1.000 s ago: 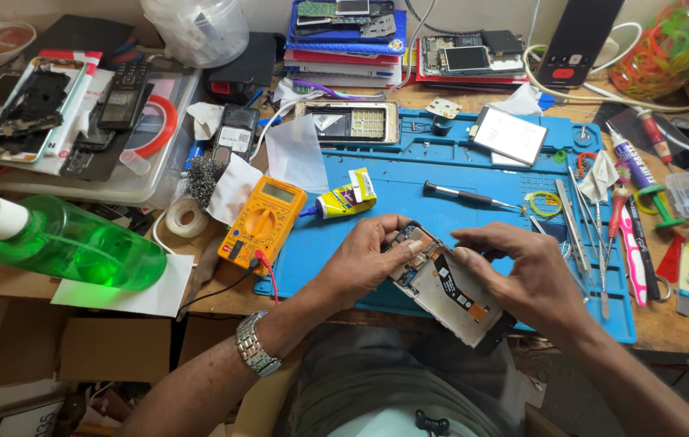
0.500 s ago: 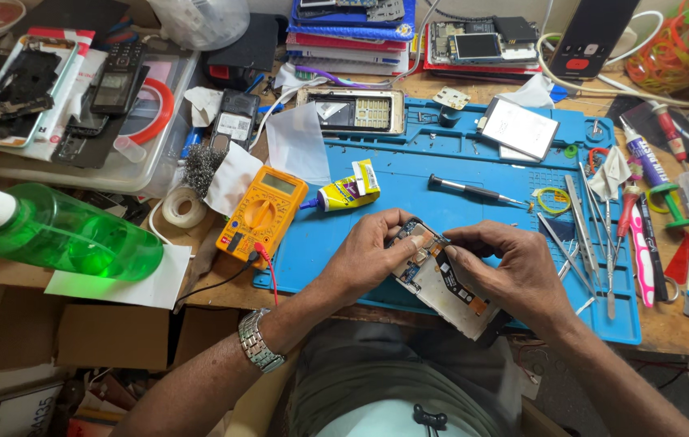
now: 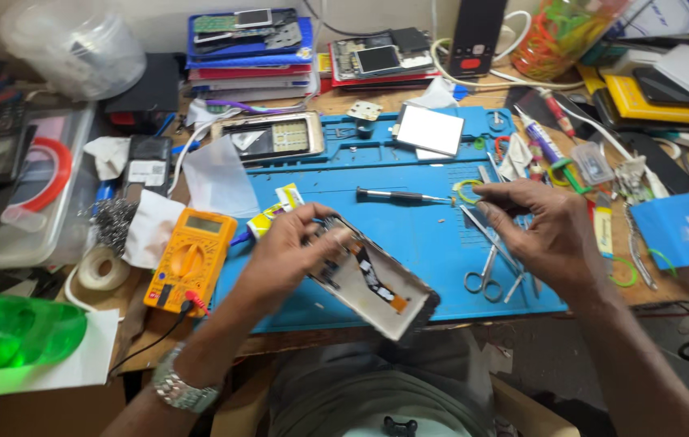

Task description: The person works on a disassembled mobile phone on a blue workbench, using tweezers to manipulate internal components and applying adhesive from a tube. They also use a white cloth to wipe the phone's interior and handle various tools and parts scattered on the cluttered desk.

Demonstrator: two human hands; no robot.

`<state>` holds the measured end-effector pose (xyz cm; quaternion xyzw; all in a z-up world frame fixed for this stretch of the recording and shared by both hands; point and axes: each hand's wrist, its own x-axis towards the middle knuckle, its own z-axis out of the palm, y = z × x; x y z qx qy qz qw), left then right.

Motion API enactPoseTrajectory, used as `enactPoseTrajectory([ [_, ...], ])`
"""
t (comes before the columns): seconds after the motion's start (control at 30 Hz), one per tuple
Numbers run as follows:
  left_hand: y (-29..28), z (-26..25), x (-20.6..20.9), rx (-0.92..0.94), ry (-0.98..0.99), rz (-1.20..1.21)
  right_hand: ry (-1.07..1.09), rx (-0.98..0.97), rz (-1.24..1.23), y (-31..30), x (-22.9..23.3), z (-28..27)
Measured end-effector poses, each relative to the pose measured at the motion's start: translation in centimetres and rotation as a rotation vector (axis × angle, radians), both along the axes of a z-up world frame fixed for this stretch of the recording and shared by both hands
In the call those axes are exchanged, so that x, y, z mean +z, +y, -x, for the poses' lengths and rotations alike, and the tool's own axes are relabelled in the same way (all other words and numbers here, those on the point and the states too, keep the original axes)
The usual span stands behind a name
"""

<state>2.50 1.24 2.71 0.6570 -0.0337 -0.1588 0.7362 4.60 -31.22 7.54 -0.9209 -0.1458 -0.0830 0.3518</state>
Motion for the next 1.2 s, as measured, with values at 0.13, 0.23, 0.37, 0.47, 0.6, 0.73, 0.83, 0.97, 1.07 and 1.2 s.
enactPoseTrajectory([
  [0.13, 0.5, -3.2, 2.9, -0.125, -0.101, -0.031, 0.132, -0.094, 0.374, -2.6, 0.7, 0.0],
  [0.23, -0.5, -5.4, 4.1, -0.202, -0.115, -0.179, 0.185, -0.168, 0.469, -3.1, 1.4, 0.8],
  [0.37, -2.6, -7.0, 3.1, -0.250, -0.146, -0.179, 0.219, -0.145, 0.510, -2.4, 1.8, 2.3],
  [0.47, -3.2, -7.5, 2.0, -0.227, -0.118, -0.276, 0.248, -0.211, 0.560, -2.0, 1.5, 2.7],
  [0.6, -3.2, -7.5, 1.4, -0.179, -0.104, -0.330, 0.254, -0.172, 0.450, -3.0, -0.2, 1.1],
  [0.73, -2.5, -7.0, 1.6, -0.161, -0.138, -0.323, 0.406, -0.170, 0.157, -5.6, -0.6, -0.3],
  [0.83, -2.7, -6.9, 1.9, -0.146, -0.186, -0.355, 0.453, -0.242, -0.158, -7.3, -0.4, 0.7],
  [0.97, -2.7, -6.8, 2.6, -0.133, -0.152, -0.469, 0.287, -0.242, 0.014, -5.3, -1.9, 0.1],
  [1.07, -2.8, -6.7, 3.2, -0.129, -0.163, -0.497, 0.154, -0.306, 0.139, -4.8, -0.9, 0.5],
  [1.2, -2.7, -6.8, 3.5, -0.128, -0.140, -0.553, 0.138, -0.316, 0.206, -6.0, 0.2, -0.2],
])
